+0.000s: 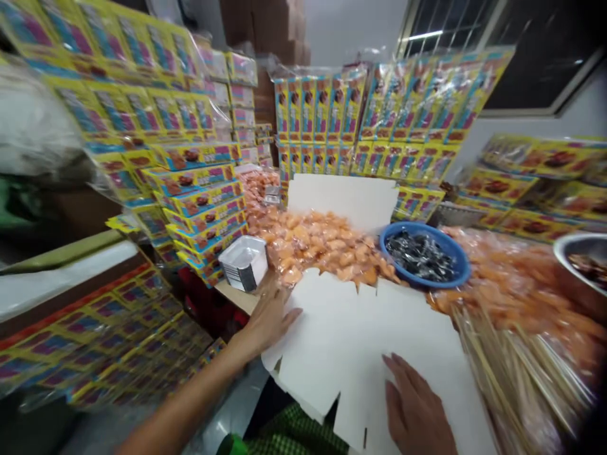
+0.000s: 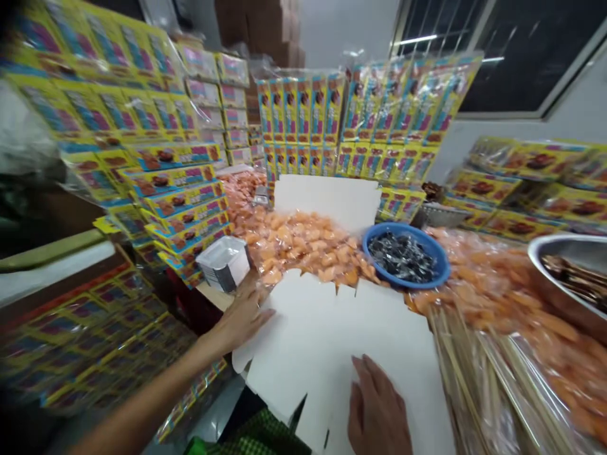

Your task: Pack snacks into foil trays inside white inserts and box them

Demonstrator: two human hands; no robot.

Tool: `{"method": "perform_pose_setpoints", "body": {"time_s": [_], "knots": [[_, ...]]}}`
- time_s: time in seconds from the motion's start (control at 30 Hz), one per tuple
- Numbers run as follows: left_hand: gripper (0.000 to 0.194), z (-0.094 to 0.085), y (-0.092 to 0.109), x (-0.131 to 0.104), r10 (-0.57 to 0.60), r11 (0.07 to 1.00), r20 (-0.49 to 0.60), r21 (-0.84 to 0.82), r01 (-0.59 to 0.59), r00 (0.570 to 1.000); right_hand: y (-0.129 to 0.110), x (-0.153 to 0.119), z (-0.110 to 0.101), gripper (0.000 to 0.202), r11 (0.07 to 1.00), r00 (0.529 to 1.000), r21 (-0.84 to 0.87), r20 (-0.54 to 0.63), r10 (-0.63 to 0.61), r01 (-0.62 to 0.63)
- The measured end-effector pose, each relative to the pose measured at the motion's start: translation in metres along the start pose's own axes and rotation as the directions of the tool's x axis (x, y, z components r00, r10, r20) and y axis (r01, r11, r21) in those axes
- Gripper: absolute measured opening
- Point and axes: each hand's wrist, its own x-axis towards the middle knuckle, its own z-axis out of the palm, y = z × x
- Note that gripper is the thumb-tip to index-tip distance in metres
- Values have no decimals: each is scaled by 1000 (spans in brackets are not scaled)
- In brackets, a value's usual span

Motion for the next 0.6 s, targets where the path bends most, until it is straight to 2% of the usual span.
{"method": "perform_pose_setpoints", "body": {"time_s": [0.03, 0.1, 0.2, 0.33, 0.47, 0.53, 0.6], "knots": [[31, 16, 2, -6, -78, 997, 19, 5, 77, 997, -4, -1, 2, 35, 998, 1000, -64, 9, -12, 13], [34, 35, 2, -9, -185, 982, 43, -25, 186, 982, -12, -1, 4, 35, 990, 999, -137, 34, -27, 31], [33, 36, 4, -8, -180, 977, 12, -113, 181, 984, -18, 2, 3, 35, 987, 996, -154, 84, -24, 37], [28, 10, 18, -8, -63, 962, -126, -273, 27, 990, -24, 10, 1, 39, 990, 984, -120, 154, 94, -75], [33, -33, 37, 11, 40, 889, -131, -447, -95, 991, -17, 24, -9, 48, 959, 951, -108, 141, 275, -261], [34, -51, 44, 27, 44, 889, -147, -446, -106, 988, -7, 30, -18, 52, 921, 916, -109, 115, 385, -374], [31, -60, 47, 38, 9, 932, -162, -355, -67, 987, 3, 32, -23, 54, 894, 888, -105, 116, 445, -435]]}}
